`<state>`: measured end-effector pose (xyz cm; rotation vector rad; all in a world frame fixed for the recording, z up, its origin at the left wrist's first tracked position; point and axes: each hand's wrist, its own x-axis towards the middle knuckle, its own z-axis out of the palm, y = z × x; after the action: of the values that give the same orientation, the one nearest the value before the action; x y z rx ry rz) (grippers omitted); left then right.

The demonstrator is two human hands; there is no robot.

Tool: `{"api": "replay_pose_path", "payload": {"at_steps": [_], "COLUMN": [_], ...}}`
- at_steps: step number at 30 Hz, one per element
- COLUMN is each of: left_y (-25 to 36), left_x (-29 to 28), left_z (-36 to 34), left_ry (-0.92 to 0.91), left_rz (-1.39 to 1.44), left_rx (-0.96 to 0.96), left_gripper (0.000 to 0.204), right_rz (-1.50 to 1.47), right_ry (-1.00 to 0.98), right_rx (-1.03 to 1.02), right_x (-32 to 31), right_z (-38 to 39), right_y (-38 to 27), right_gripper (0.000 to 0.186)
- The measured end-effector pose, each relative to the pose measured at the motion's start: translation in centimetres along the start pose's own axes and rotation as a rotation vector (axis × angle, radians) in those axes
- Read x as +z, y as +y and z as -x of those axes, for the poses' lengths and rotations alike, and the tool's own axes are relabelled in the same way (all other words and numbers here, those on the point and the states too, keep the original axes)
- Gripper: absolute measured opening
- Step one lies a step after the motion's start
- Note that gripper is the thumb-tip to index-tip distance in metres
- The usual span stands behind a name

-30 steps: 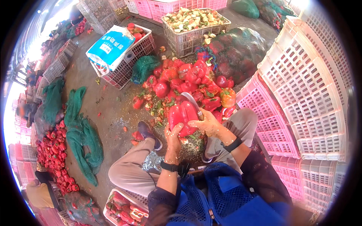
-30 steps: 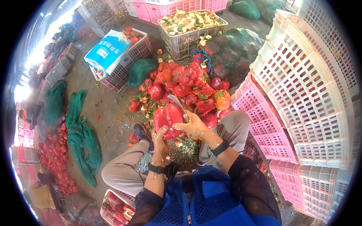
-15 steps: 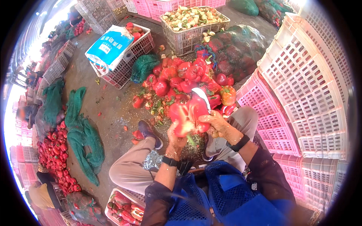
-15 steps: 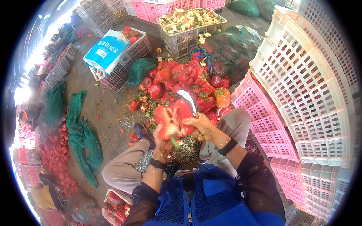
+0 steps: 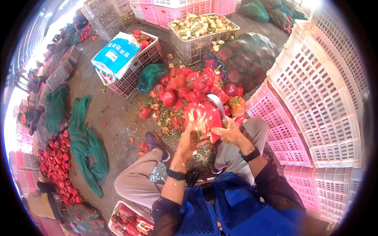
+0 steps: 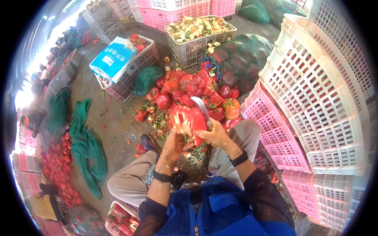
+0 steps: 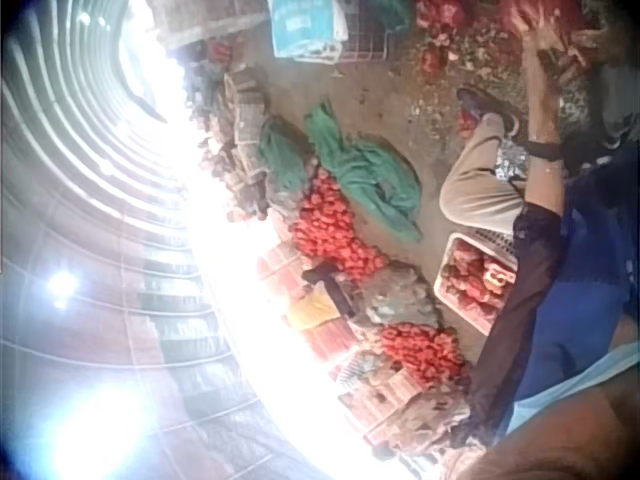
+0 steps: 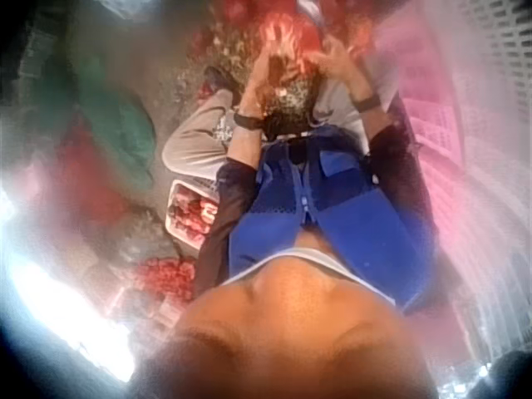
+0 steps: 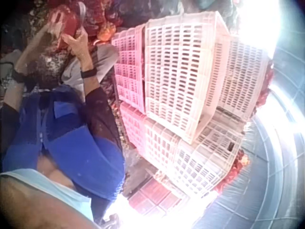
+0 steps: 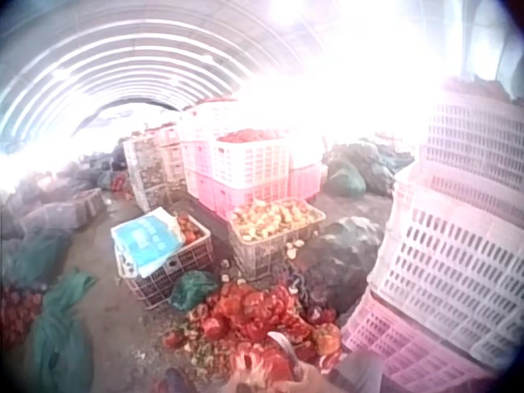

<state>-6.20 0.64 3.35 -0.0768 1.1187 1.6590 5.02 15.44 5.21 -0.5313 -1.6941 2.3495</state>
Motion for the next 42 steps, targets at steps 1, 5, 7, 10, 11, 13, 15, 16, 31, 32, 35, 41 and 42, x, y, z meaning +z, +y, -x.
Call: {"api": "replay_pose_path", "payload": {"at_steps": [1, 5, 7, 10, 11, 13, 15, 16, 31, 32, 35, 41, 42], "left_y": [-0.6, -2.3, -6.1, -3.5, -3.8, -3.4, -0.3, 0.6, 7.1, 7.3, 5.6, 2.4, 2.0], "left_x": [-0.6, -1.5, -3.7, 0.2, -0.9, -4.0, 0.1, -0.4, -1.5, 0.0, 1.8, 7.3, 6.5], "left_z": [-0.8, -3.7, -7.6, -4.4, -5.6, -8.5, -6.2, -6.7, -7.5, -5.4, -3.9, -2.0, -2.3], "left_ry": [-0.008, -0.004, -0.088, -0.155, -0.020, 0.377, 0.586, 0.578, 0.221, 0.156, 0.049, 0.013, -0.007], "left_rz": [0.038, 0.289, 0.396, 0.266, 0.198, 0.031, -0.212, -0.486, -0.048, 0.103, 0.301, 0.181, 0.094], "left_rx": [-0.025, -0.024, 0.073, 0.288, 0.414, 0.432, 0.629, 0.793, 0.544, 0.431, 0.350, 0.408, 0.398], "left_gripper": [0.048, 0.036, 0.036, 0.044, 0.042, 0.027, 0.016, 0.028, 0.031, 0.032, 0.036, 0.036, 0.031], "right_rz": [0.043, 0.204, 0.457, 0.790, 0.859, 0.913, 0.918, 0.930, 1.200, 1.337, 1.466, 0.907, 1.096], "right_ry": [-0.024, -0.091, 0.006, 0.169, 0.155, 0.216, 0.208, 0.238, 1.191, 1.231, 1.035, 0.226, 0.301], "right_rx": [-0.040, -0.093, -0.167, -0.270, -0.287, -0.147, -0.146, -0.158, -0.621, -0.647, -0.755, -0.368, -0.468], "right_x": [0.3, 1.0, 1.5, 2.4, 2.0, 2.5, 1.2, 0.5, -8.8, -8.8, -4.5, 3.5, 4.2], "right_z": [0.2, 0.6, 0.8, 1.4, 0.7, 0.5, 0.4, 0.9, 17.0, 16.5, 11.9, 0.8, -0.1], "right_y": [0.1, -0.2, -1.2, -3.2, -1.8, -3.4, -4.5, -5.2, -30.0, -30.4, -26.5, -10.6, -9.5], "right_gripper": [0.046, 0.061, 0.060, 0.066, 0.069, 0.066, 0.062, 0.064, 0.042, 0.045, 0.055, 0.072, 0.066]}}
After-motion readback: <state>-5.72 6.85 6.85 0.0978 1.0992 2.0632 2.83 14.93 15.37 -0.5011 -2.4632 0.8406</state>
